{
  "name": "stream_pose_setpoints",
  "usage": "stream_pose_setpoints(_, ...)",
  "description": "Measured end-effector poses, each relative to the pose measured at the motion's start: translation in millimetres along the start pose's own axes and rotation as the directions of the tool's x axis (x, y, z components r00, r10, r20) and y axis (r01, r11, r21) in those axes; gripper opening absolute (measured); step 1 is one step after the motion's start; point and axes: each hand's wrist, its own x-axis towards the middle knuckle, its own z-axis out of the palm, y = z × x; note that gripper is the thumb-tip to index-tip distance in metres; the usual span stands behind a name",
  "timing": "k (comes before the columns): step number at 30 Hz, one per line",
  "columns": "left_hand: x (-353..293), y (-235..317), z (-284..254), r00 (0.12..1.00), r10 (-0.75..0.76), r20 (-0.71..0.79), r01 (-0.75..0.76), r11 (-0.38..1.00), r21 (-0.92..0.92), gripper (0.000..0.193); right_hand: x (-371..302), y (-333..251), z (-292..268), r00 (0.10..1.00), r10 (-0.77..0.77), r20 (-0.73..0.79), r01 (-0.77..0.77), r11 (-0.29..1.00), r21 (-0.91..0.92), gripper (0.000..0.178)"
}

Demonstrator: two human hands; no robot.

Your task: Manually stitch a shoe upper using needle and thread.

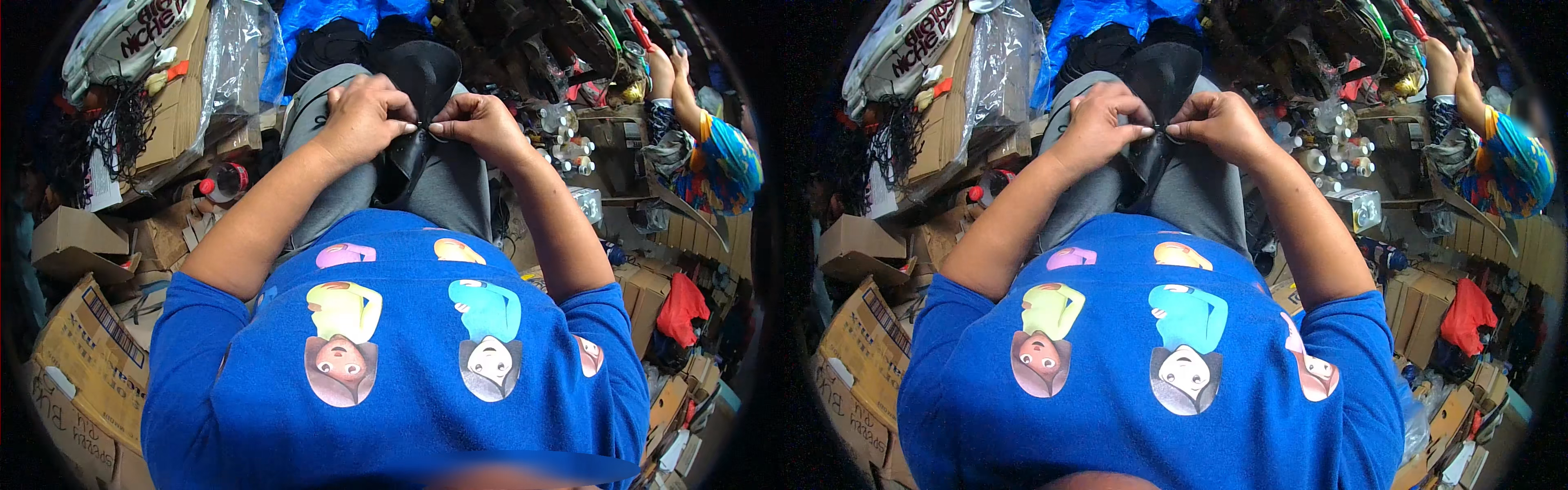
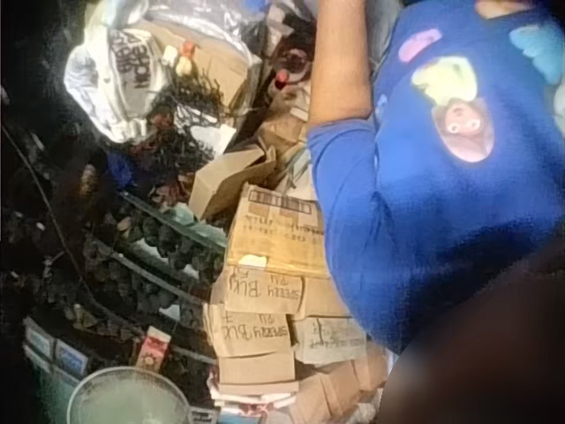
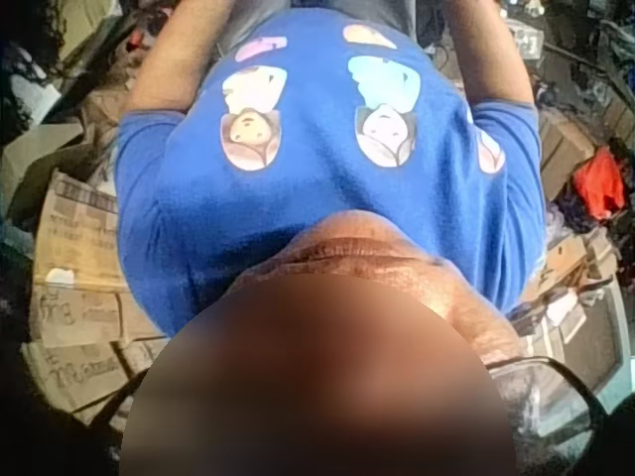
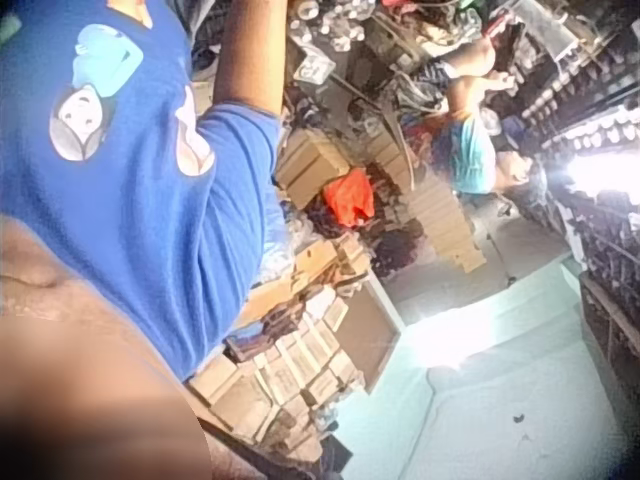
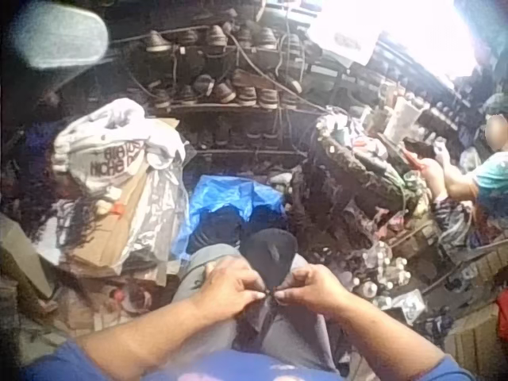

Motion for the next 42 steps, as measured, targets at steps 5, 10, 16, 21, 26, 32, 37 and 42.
stream_pose_setpoints(5, -9.3, -4.4, -20.7, 1.0, -0.013, 0.014, 0.013, 1.0, -0.02, 0.009, -4.1, 8.6, -17.4, 0.997, 0.077, -0.009, -0.075, 0.982, 0.173, 0.013)
stream_pose_setpoints(10, -3.9, 3.4, -18.8, 0.979, -0.077, 0.188, 0.089, 0.994, -0.06, 0.015, -6.9, 22.3, -13.8, 0.995, -0.102, 0.004, 0.102, 0.993, -0.054, 0.018)
stream_pose_setpoints(16, 14.7, 9.1, -16.4, 0.967, 0.061, 0.248, -0.063, 0.998, 0.003, 0.018, -40.5, 20.0, -36.4, 0.994, 0.056, 0.089, -0.071, 0.983, 0.17, 0.012)
stream_pose_setpoints(21, 24.4, 19.9, -22.5, 0.927, -0.089, 0.365, 0.089, 0.996, 0.016, 0.024, -58.4, 3.6, -60.3, 0.992, 0.122, 0.033, -0.127, 0.967, 0.221, 0.017)
stream_pose_setpoints(26, 31.6, 33.5, -14.8, 0.921, -0.205, 0.332, 0.164, 0.976, 0.145, 0.036, -53.4, 12.8, -18.5, 0.997, 0.055, -0.061, -0.039, 0.97, 0.24, 0.024)
stream_pose_setpoints(32, 28.3, 36.3, -6.5, 0.937, -0.193, 0.291, 0.134, 0.969, 0.209, 0.039, -44.1, 34.7, 20.4, 0.955, -0.102, -0.277, 0.097, 0.995, -0.031, 0.023)
stream_pose_setpoints(37, 29.8, 35.9, -4.6, 0.931, -0.205, 0.301, 0.133, 0.961, 0.243, 0.037, -55.0, 24.3, 1.5, 0.977, -0.019, -0.211, 0.09, 0.938, 0.335, 0.016)
stream_pose_setpoints(42, 33.7, 34.2, -5.2, 0.931, -0.173, 0.322, 0.104, 0.97, 0.22, 0.04, -44.8, 17.0, -59.2, 0.98, -0.163, -0.115, 0.199, 0.827, 0.525, 0.018)
